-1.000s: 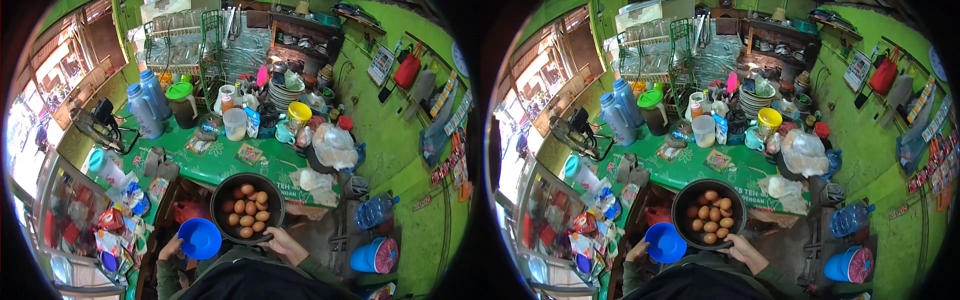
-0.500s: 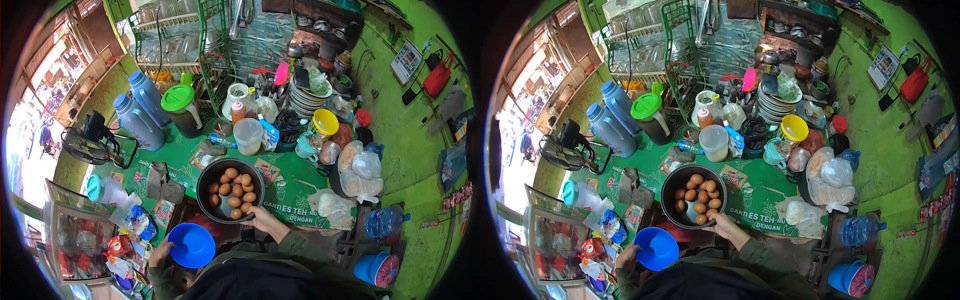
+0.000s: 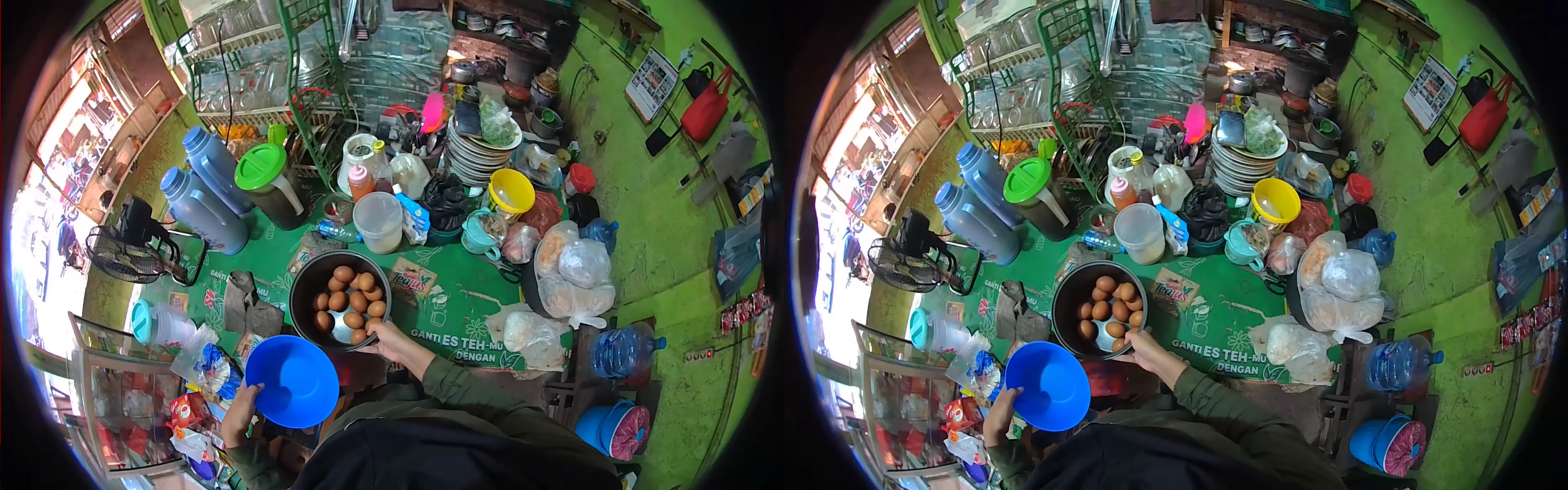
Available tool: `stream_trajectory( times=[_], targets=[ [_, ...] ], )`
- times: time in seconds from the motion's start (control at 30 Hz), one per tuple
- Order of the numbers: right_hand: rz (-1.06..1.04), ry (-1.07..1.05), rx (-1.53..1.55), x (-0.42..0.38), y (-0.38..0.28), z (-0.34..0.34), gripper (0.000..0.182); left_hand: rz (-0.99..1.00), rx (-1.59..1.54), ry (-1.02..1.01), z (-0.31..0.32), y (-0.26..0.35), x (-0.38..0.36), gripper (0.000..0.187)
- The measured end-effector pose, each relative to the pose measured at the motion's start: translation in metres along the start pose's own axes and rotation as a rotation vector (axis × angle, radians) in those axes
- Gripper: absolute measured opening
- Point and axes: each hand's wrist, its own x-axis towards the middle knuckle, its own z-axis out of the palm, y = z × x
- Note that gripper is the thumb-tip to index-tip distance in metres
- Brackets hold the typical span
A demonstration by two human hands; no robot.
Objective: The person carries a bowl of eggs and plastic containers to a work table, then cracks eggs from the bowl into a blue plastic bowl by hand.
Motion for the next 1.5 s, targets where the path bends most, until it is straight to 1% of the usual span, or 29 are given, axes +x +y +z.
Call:
stream_trajectory(
  times=[0.07,0.13,0.17,0.23,0.27,0.3,0.33,0.4,0.43,0.47,0.57,0.67,0.73,0.8,0.87,0.93,0.97,1.03,1.07,1.13,1.17,1.2,1.27,1.33,1.37,1.4,1.43,1.47,1.5],
  targets=[
    [-0.007,0.03,-0.022,0.002,-0.005,0.01,0.053,0.049,-0.042,-0.012,0.014,0.016,0.002,0.04],
    [-0.079,0.185,-0.034,-0.007,-0.015,0.025,0.038,0.042,-0.028,-0.022,0.03,0.033,0.004,0.04],
    [0.019,0.126,-0.029,-0.005,-0.022,0.019,0.035,0.043,-0.029,-0.025,0.04,0.047,0.006,0.04],
    [0.009,0.078,-0.049,-0.011,-0.034,0.012,0.033,-0.033,0.02,-0.153,0.064,0.075,0.007,0.046],
    [-0.001,0.025,-0.07,-0.014,-0.035,0.01,0.031,-0.039,0.017,-0.15,0.077,0.08,0.011,0.046],
    [-0.016,-0.081,-0.058,-0.006,-0.032,-0.003,0.042,0.084,-0.022,-0.215,0.093,0.082,0.02,0.05],
    [-0.013,-0.077,-0.054,-0.006,-0.023,-0.02,0.042,0.208,-0.059,-0.284,0.109,0.085,0.028,0.055],
    [-0.213,-0.147,0.038,-0.034,-0.03,-0.047,0.046,0.279,-0.028,-0.348,0.146,0.1,0.038,0.058],
    [-0.237,-0.204,-0.078,-0.089,-0.056,-0.033,0.049,0.352,0.003,-0.408,0.165,0.107,0.041,0.061],
    [-0.218,-0.138,-0.051,-0.098,-0.052,-0.065,0.048,0.306,0.026,-0.455,0.184,0.113,0.042,0.059],
    [-0.135,0.154,0.084,-0.146,-0.047,-0.126,0.049,0.31,0.069,-0.521,0.24,0.084,0.071,0.053],
    [-0.271,0.257,0.117,-0.214,-0.05,-0.143,0.049,0.316,0.09,-0.528,0.296,0.038,0.119,0.048],
    [-0.272,0.253,0.075,-0.227,-0.047,-0.159,0.053,0.227,0.091,-0.445,0.327,-0.002,0.147,0.045],
    [-0.262,0.239,0.036,-0.231,-0.041,-0.165,0.057,0.122,0.04,-0.423,0.344,0.018,0.135,0.045],
    [-0.291,0.298,-0.196,-0.224,-0.043,-0.164,0.059,0.033,-0.014,-0.389,0.353,0.016,0.138,0.046],
    [-0.296,0.31,-0.245,-0.208,-0.043,-0.173,0.058,0.295,0.148,-0.32,0.361,-0.02,0.174,0.047],
    [-0.271,0.356,-0.312,-0.201,-0.044,-0.176,0.057,0.295,0.151,-0.31,0.362,-0.036,0.189,0.047],
    [-0.244,0.4,-0.372,-0.197,-0.042,-0.177,0.056,0.492,0.202,-0.275,0.362,-0.058,0.207,0.049],
    [-0.25,0.433,-0.385,-0.197,-0.042,-0.176,0.055,0.493,0.207,-0.271,0.359,-0.047,0.198,0.049],
    [-0.269,0.455,-0.401,-0.192,-0.041,-0.18,0.054,-0.014,-0.093,-0.413,0.352,0.007,0.157,0.054],
    [-0.445,0.544,-0.559,-0.189,-0.035,-0.189,0.051,-0.029,-0.137,-0.408,0.345,0.021,0.142,0.06],
    [-0.625,0.633,-0.719,-0.191,-0.047,-0.171,0.049,-0.015,-0.138,-0.405,0.337,0.019,0.144,0.06],
    [-0.722,0.648,-0.695,-0.24,-0.078,-0.129,0.043,0.158,0.097,-0.51,0.316,0.008,0.148,0.061],
    [-0.976,0.308,-0.597,-0.269,-0.148,-0.02,0.033,0.097,0.217,-0.573,0.299,0.016,0.14,0.06],
    [-0.983,0.238,-0.654,-0.315,-0.163,0.03,0.024,0.026,0.34,-0.629,0.291,0.026,0.133,0.06],
    [-0.991,0.168,-0.712,-0.344,-0.172,0.059,0.02,0.04,0.343,-0.631,0.282,0.043,0.125,0.06],
    [-1.204,-0.529,-0.549,-0.342,-0.176,0.055,0.019,0.045,0.387,-0.685,0.273,0.06,0.113,0.059],
    [-1.275,-0.94,-0.37,-0.343,-0.187,0.083,0.021,0.047,0.434,-0.738,0.266,0.07,0.11,0.058],
    [-1.19,-0.971,-0.45,-0.362,-0.197,0.104,0.009,0.094,0.364,-0.751,0.26,0.065,0.112,0.056]
  ],
)
